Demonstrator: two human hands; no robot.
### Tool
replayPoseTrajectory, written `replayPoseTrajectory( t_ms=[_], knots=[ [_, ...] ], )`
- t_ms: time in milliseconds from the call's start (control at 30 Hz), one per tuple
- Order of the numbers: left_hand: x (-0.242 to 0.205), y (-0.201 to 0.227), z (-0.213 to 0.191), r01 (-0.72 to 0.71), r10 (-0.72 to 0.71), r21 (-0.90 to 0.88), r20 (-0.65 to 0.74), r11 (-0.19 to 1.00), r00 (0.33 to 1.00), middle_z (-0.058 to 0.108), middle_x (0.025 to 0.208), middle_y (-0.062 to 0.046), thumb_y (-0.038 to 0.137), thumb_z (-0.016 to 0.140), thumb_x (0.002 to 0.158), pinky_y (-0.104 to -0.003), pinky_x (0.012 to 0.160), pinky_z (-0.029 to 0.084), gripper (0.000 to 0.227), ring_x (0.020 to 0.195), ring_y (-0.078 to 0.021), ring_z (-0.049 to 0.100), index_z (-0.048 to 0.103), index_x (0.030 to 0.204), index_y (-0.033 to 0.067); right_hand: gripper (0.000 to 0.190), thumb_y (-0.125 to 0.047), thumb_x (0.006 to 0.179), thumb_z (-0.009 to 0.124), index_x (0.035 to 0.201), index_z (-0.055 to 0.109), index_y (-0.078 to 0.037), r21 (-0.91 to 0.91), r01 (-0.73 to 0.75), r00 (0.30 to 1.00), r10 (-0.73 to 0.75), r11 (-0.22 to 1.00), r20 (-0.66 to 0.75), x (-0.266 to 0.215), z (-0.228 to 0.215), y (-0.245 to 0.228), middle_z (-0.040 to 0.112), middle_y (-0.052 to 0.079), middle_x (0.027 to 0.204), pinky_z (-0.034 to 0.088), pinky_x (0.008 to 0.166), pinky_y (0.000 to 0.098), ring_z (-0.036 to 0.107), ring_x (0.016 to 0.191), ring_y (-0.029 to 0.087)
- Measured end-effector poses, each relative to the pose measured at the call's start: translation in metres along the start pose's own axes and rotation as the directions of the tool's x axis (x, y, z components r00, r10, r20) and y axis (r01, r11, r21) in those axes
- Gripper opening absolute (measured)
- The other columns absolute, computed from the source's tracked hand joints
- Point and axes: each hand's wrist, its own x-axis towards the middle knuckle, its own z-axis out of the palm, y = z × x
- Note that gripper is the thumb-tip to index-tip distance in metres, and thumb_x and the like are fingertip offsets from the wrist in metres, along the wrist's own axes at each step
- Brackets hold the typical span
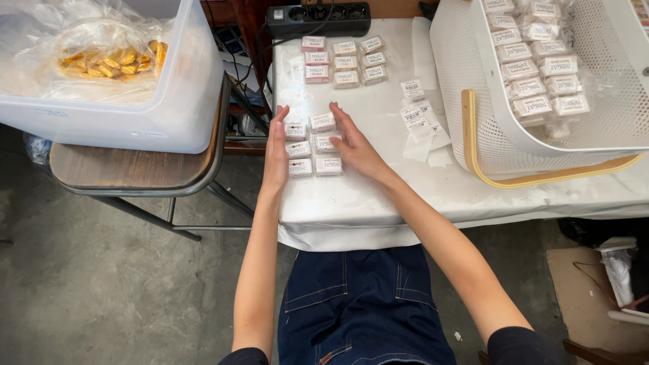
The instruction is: The person labels small rectangular soap bars by applying printed stickers to their sides. They pick up each soap, align the label, smooth it down, and place the labeled bar into a white basket. The process is repeated for multiple bars.
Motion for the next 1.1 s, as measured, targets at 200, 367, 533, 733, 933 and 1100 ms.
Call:
replayPoseTrajectory(
  t_ms=[200,367,533,733,933,1100],
  knots=[
    [-0.003,-0.002,-0.001,-0.034,0.033,-0.051,-0.02,0.998,0.999,0.017,0.155,-0.026,0.037,0.021,0.106,-0.054,0.117,0.006,0.05,0.143,-0.0442,0.011,0.036,0.145,0.0094,0.057,-0.025,0.105,0.028,0.15,0.009,0.002,0.219,-0.003,0.983,0.043,0.976,-0.178,0.001,0.007,-0.009,0.007,0.03,0.156,0.007,0.119,0.0513,0.006,0.145,0.042],
    [0.0,-0.007,-0.002,-0.043,0.041,-0.078,-0.028,0.996,0.999,0.019,0.155,-0.026,0.039,0.021,0.106,-0.053,0.118,0.006,0.052,0.143,-0.0438,0.012,0.035,0.146,0.0083,0.061,-0.037,0.106,0.023,0.151,0.006,0.001,0.206,0.032,0.992,-0.007,0.978,-0.123,-0.001,0.009,-0.01,0.012,0.029,0.156,0.008,0.119,0.0505,0.007,0.145,0.042],
    [-0.002,-0.001,0.0,-0.048,0.046,-0.095,-0.026,0.994,0.999,0.018,0.155,-0.026,0.041,0.019,0.106,-0.052,0.118,0.005,0.054,0.143,-0.0432,0.011,0.034,0.146,0.0081,0.061,-0.039,0.107,0.025,0.152,0.005,-0.002,0.178,0.059,0.989,-0.034,0.982,-0.141,0.005,0.007,0.009,0.01,0.027,0.157,0.009,0.119,0.0513,0.006,0.145,0.041],
    [0.0,-0.006,0.0,-0.048,0.047,-0.073,-0.022,0.996,0.999,0.018,0.156,-0.024,0.042,0.018,0.105,-0.052,0.118,0.005,0.055,0.144,-0.0417,0.01,0.034,0.147,0.009,0.065,-0.042,0.106,0.026,0.152,0.002,-0.004,0.08,0.035,0.993,-0.026,0.996,-0.113,0.003,0.009,0.005,0.005,0.027,0.157,0.009,0.118,0.054,0.005,0.145,0.042],
    [-0.003,0.004,0.002,-0.016,0.016,0.013,0.003,1.0,1.0,0.015,0.156,-0.024,0.043,0.018,0.104,-0.053,0.118,0.002,0.056,0.144,-0.0414,0.005,0.033,0.147,0.0102,0.062,-0.041,0.107,0.023,0.153,0.003,-0.004,0.069,0.044,0.993,-0.035,0.997,-0.116,0.006,0.007,0.012,0.006,0.028,0.157,0.008,0.118,0.0546,0.004,0.145,0.042],
    [-0.002,0.003,0.002,-0.029,0.028,0.072,0.004,0.997,1.0,0.014,0.157,-0.024,0.039,0.022,0.106,-0.054,0.117,0.001,0.053,0.144,-0.0418,0.002,0.034,0.147,0.0087,0.058,-0.039,0.107,0.026,0.151,0.016,-0.002,0.053,0.072,0.968,-0.057,0.996,-0.243,-0.006,-0.016,0.014,0.018,0.028,0.154,0.01,0.118,0.054,0.012,0.144,0.042]
  ],
)
